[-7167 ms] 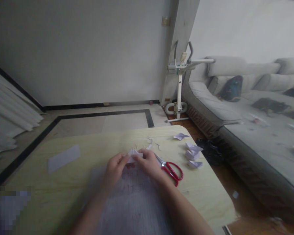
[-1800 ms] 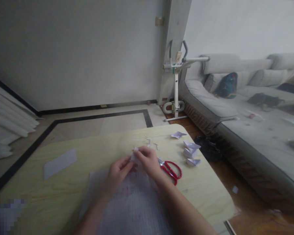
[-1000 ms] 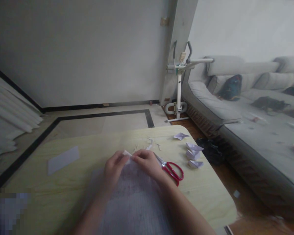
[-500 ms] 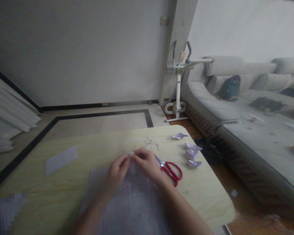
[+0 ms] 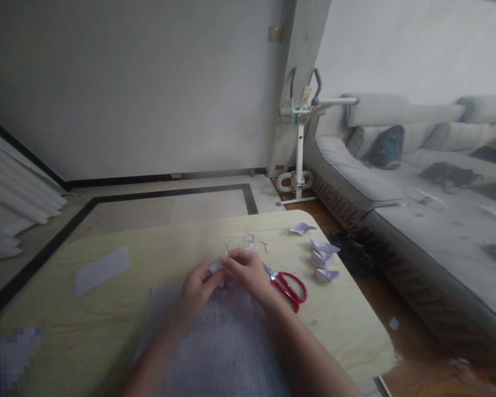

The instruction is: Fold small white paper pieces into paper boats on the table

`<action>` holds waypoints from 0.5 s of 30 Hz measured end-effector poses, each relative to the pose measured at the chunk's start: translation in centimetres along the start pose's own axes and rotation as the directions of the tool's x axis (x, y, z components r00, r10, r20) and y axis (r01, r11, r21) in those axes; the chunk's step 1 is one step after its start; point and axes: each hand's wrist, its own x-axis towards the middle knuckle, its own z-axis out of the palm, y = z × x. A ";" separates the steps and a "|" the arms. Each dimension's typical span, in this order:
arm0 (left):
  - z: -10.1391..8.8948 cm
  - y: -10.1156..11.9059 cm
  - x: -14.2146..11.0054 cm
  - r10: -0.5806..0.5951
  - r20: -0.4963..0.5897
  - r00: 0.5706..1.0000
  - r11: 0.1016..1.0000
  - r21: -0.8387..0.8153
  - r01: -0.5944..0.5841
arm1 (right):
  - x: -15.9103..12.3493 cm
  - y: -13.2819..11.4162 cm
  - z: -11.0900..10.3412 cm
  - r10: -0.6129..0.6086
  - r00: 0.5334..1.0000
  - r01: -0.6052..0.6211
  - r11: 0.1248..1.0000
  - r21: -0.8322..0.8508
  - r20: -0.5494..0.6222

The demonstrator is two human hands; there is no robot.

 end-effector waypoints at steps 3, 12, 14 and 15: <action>-0.1 0.2 -0.1 0.003 0.023 1.000 1.000 -0.020 -0.002 | -0.1 -0.3 -0.1 -0.008 0.999 0.010 0.999 -0.035 0.041; 0.0 0.5 0.0 -0.042 -0.028 0.999 0.998 -0.044 0.041 | 0.1 0.1 -0.3 -0.016 1.000 0.017 1.000 -0.015 0.016; -0.1 0.7 0.0 -0.057 -0.060 0.997 0.997 -0.055 0.054 | 0.2 0.3 -0.4 -0.027 0.999 0.026 0.999 -0.027 -0.024; -0.1 0.8 0.0 -0.059 -0.073 0.996 0.997 -0.056 0.055 | 0.2 0.4 -0.4 -0.030 0.999 0.028 0.999 -0.036 -0.039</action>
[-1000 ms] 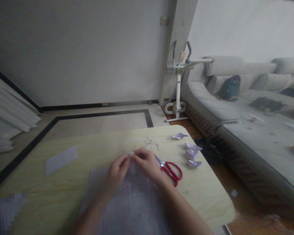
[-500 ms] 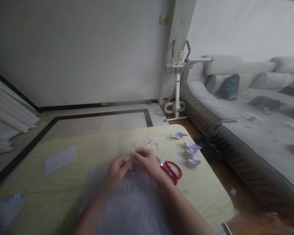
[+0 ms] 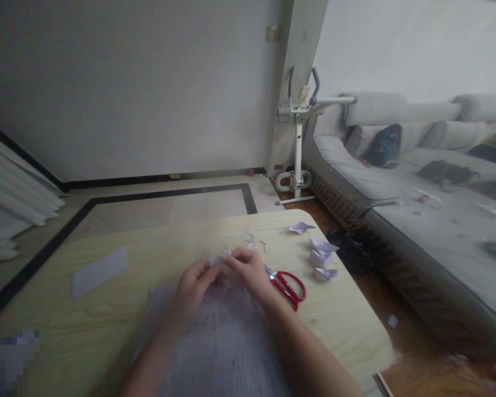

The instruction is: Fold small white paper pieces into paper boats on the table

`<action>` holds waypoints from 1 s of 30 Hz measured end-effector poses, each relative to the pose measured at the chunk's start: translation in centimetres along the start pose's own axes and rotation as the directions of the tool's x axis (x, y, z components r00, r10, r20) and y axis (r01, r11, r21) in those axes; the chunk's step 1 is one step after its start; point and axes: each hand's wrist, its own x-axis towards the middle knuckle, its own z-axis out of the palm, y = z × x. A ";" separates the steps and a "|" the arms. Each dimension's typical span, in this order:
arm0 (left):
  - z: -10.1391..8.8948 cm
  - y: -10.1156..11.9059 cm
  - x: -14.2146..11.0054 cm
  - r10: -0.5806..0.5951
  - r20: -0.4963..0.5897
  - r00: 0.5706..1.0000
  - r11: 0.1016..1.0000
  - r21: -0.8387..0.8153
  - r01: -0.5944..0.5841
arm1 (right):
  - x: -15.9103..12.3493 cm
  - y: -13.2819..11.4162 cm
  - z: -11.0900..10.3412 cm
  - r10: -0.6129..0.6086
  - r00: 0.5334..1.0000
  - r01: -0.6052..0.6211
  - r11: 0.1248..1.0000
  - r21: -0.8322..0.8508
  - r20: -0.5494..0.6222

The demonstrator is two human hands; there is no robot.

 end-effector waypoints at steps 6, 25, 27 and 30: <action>-0.1 0.6 -0.1 0.028 -0.071 0.997 0.999 0.040 -0.025 | 0.0 0.2 0.0 0.013 1.000 -0.013 1.000 0.002 -0.018; -0.5 0.4 0.3 0.022 -0.206 0.978 1.000 -0.005 -0.023 | -0.4 0.4 0.5 0.155 0.987 -0.147 0.979 0.144 -0.048; -0.5 0.4 0.4 0.027 -0.231 0.973 1.000 0.014 -0.025 | -0.5 0.4 0.5 0.154 0.988 -0.151 0.984 0.096 -0.023; -0.3 0.5 0.3 0.049 -0.211 0.976 0.999 0.024 -0.045 | -0.5 0.2 0.5 0.131 0.991 -0.132 0.991 0.021 0.030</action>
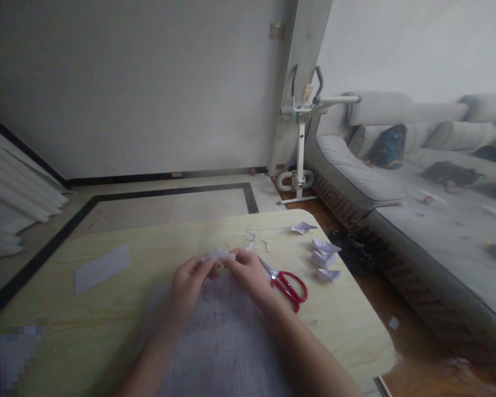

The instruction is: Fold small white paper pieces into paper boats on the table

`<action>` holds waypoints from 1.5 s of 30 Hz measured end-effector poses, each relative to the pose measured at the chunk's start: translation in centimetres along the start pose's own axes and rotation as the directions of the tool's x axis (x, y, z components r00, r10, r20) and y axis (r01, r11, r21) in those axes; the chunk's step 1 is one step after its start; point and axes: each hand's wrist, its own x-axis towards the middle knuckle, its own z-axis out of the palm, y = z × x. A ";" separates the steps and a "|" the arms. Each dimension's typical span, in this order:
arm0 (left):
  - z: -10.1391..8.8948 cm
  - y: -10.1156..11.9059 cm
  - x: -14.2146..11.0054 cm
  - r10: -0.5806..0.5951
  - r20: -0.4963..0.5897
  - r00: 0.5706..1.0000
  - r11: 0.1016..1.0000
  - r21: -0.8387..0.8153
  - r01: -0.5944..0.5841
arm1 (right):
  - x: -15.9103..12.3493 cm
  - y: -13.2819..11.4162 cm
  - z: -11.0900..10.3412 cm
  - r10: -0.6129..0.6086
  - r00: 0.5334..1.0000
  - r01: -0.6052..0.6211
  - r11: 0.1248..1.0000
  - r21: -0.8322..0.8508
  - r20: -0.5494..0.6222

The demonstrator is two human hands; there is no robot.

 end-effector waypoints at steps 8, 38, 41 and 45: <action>0.2 0.5 -0.3 -0.009 0.010 1.000 1.000 -0.013 0.009 | -0.1 -0.4 0.2 -0.031 1.000 0.031 0.995 -0.092 0.006; 0.0 0.2 -0.2 0.044 0.024 0.999 0.995 0.088 -0.046 | -0.2 -0.4 0.0 0.049 0.999 -0.050 0.994 -0.099 -0.018; 0.0 0.2 -0.3 0.044 0.031 0.999 0.995 0.090 -0.046 | -0.3 -0.5 0.1 0.084 0.996 -0.084 0.996 -0.027 -0.008; -0.1 0.4 -0.3 0.061 0.037 0.997 0.994 0.089 -0.065 | -0.3 -0.5 0.1 0.113 0.993 -0.113 0.994 0.005 0.017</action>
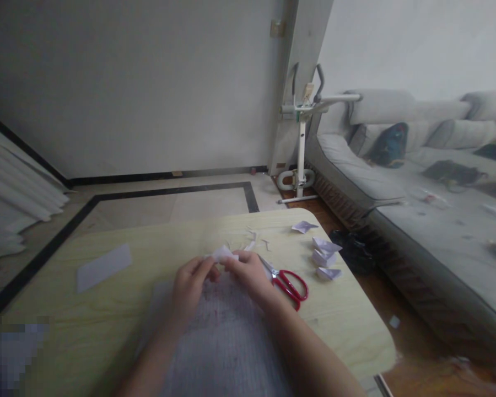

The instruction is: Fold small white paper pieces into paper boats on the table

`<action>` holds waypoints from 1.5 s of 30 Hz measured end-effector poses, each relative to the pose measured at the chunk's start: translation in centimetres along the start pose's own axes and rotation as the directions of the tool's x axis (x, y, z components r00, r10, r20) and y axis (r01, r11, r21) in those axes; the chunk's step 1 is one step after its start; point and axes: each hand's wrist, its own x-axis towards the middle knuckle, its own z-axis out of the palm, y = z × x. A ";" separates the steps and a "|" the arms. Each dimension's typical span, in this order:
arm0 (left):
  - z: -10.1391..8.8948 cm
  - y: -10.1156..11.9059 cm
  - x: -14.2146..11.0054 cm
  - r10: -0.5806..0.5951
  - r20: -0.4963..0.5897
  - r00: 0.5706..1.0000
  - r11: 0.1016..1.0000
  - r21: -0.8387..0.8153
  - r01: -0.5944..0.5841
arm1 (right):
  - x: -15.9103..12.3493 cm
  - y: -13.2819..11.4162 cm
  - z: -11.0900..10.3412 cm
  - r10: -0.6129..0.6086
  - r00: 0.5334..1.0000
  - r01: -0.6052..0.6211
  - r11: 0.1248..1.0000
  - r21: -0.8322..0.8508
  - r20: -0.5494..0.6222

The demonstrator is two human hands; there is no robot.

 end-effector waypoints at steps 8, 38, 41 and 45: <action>0.0 -0.1 -0.1 0.017 -0.006 1.000 1.000 -0.001 -0.017 | 0.1 0.2 -0.1 -0.045 0.999 0.042 0.995 -0.086 -0.023; 0.1 0.5 -0.2 -0.060 0.004 0.998 0.998 -0.032 0.060 | 0.1 0.1 0.1 -0.143 0.989 0.135 0.978 -0.161 -0.038; 0.0 0.5 -0.1 -0.036 -0.013 0.999 0.999 -0.006 0.036 | -0.1 -0.1 0.1 -0.117 0.993 0.113 0.982 -0.151 -0.023; -0.1 0.6 0.0 -0.016 -0.047 0.999 1.000 -0.010 0.015 | -0.2 -0.1 0.0 -0.084 0.996 0.081 0.986 -0.146 -0.019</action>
